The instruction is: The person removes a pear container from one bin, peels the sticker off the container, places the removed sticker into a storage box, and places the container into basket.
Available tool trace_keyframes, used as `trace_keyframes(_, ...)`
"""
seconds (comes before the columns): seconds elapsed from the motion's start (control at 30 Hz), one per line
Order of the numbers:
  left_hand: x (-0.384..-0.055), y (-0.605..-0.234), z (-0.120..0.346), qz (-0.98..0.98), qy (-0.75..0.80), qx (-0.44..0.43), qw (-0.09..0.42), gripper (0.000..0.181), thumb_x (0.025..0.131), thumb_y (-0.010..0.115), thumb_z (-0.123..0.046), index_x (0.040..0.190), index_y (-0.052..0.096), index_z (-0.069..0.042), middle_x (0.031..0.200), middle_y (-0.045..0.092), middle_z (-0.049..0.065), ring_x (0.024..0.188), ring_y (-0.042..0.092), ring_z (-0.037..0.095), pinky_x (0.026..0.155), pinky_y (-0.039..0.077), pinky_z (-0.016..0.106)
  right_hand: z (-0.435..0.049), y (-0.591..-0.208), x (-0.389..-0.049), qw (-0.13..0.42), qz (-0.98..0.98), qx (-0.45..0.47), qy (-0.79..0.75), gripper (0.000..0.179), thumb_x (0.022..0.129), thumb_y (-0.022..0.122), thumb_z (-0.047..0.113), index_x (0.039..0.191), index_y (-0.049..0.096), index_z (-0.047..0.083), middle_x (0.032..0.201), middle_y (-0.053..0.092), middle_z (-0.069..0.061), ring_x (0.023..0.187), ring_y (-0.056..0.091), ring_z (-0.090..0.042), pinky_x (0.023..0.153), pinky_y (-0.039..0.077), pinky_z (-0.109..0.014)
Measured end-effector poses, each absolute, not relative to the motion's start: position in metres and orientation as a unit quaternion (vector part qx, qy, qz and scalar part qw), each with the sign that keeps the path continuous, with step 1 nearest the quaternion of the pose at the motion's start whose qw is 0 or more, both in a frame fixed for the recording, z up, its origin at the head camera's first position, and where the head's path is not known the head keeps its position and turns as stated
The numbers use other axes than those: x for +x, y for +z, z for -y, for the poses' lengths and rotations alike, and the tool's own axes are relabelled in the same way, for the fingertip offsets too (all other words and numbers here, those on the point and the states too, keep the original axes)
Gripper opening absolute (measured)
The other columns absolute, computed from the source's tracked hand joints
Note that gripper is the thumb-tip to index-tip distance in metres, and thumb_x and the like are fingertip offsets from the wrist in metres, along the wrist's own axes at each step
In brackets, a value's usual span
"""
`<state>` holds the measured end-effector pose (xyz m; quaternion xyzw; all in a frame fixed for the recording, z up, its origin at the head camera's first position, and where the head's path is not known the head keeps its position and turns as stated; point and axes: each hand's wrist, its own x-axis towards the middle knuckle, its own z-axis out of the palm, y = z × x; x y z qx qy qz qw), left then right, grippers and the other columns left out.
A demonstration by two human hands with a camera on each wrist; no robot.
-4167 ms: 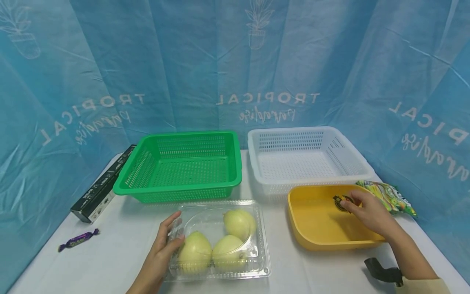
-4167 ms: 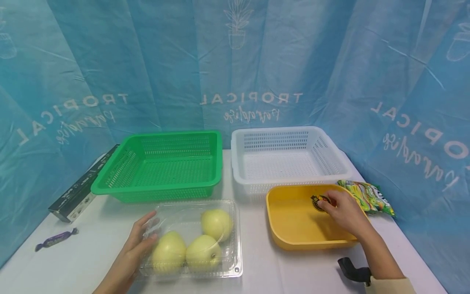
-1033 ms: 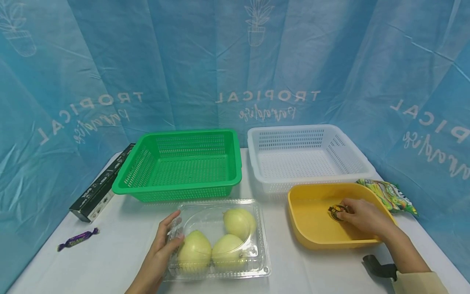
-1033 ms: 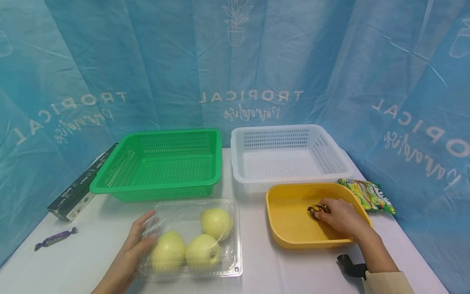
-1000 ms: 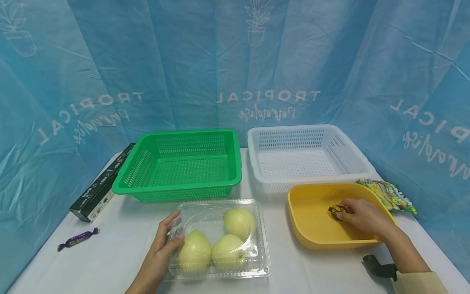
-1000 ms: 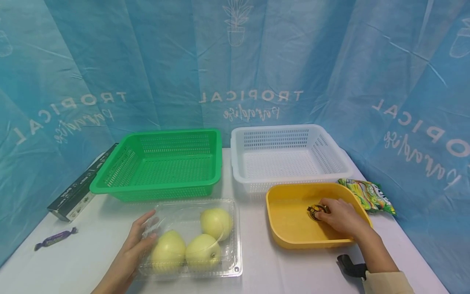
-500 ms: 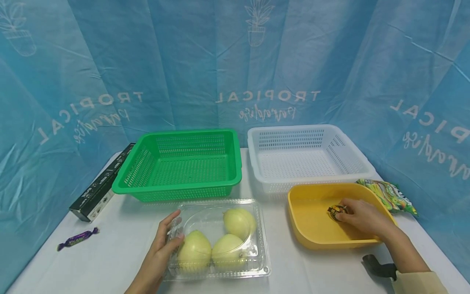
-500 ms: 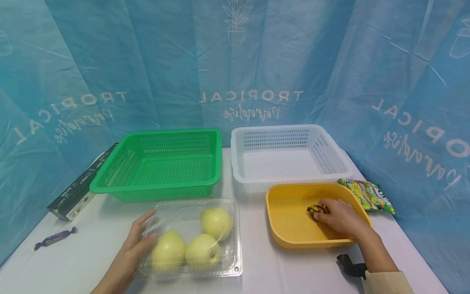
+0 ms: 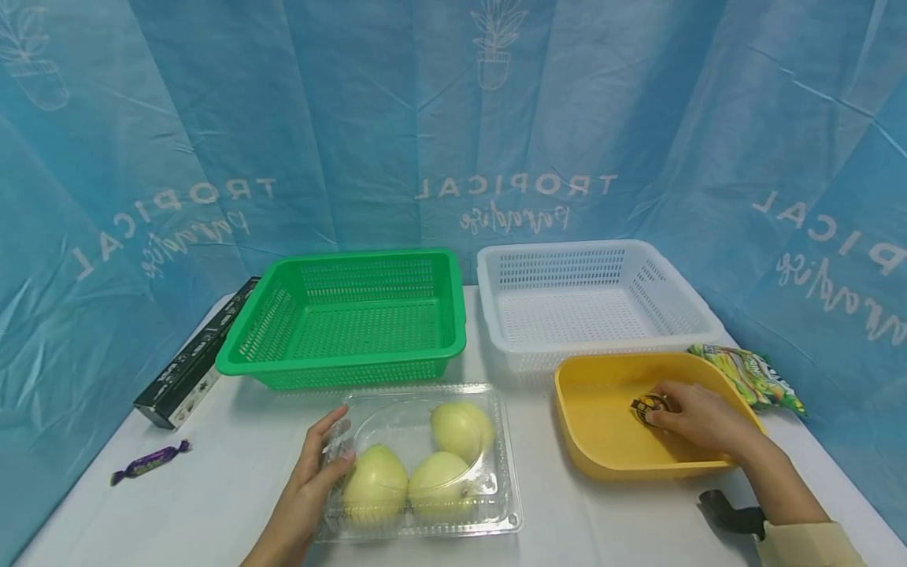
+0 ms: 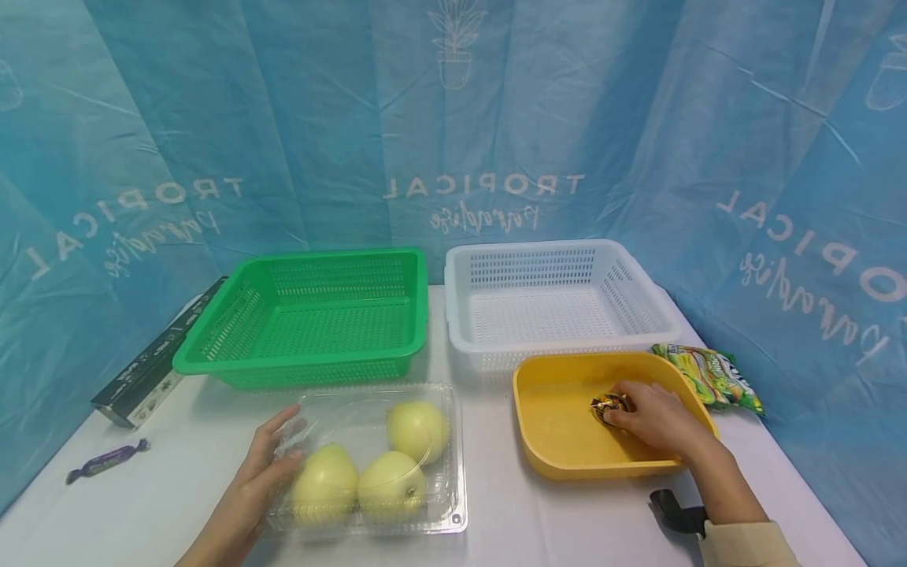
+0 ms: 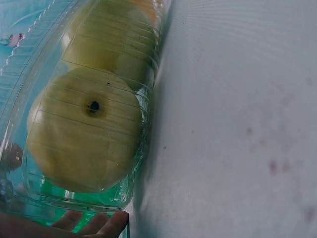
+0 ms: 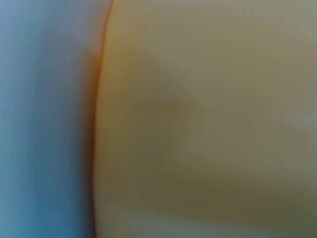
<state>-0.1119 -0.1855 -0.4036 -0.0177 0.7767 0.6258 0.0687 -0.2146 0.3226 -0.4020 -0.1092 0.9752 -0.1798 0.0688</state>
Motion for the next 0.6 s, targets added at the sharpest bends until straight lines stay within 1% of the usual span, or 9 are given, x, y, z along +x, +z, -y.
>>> trace_keyframes(0.17,-0.1118,-0.4037,0.1852,-0.776,0.626,-0.017,0.067,0.054,0.1,0.042,-0.032,0.147,0.016,-0.037,0.158,0.003,0.011,0.145,-0.015,0.042,0.102,0.001,0.077,-0.3221,-0.403,-0.2151,0.064,-0.975,-0.115,-0.181,0.044,0.085,0.068,0.036,0.114,0.061,0.004,0.077,0.051,0.001,0.071,0.043,-0.013,0.059,0.03,-0.028)
trace_keyframes(0.3,-0.1119,-0.4039,0.1852,-0.776,0.626,-0.017,0.065,0.054,0.1,0.042,-0.031,0.147,0.016,-0.037,0.158,0.003,0.011,0.145,-0.015,0.042,0.102,0.0,0.077,-0.3217,-0.4033,-0.2159,0.058,-0.974,-0.121,-0.182,0.046,0.084,0.069,0.036,0.115,0.062,0.003,0.081,0.053,0.001,0.074,0.045,-0.014,0.061,0.033,-0.028)
trace_keyframes(0.43,-0.1121,-0.4043,0.1853,-0.778,0.625,-0.017,0.064,0.053,0.1,0.042,-0.031,0.147,0.017,-0.037,0.158,0.004,0.012,0.145,-0.014,0.042,0.102,0.0,0.077,-0.3224,-0.4044,-0.2167,0.055,-0.975,-0.121,-0.179,0.047,0.083,0.07,0.038,0.114,0.062,0.005,0.088,0.057,-0.002,0.079,0.049,-0.016,0.066,0.039,-0.03)
trace_keyframes(0.6,-0.1121,-0.4044,0.1853,-0.777,0.626,-0.017,0.064,0.053,0.1,0.042,-0.031,0.147,0.017,-0.037,0.158,0.004,0.012,0.145,-0.015,0.042,0.101,-0.001,0.077,-0.3222,-0.4045,-0.2163,0.063,-0.975,-0.107,-0.182,0.047,0.083,0.069,0.041,0.116,0.062,0.008,0.096,0.058,-0.006,0.084,0.051,-0.019,0.069,0.042,-0.031)
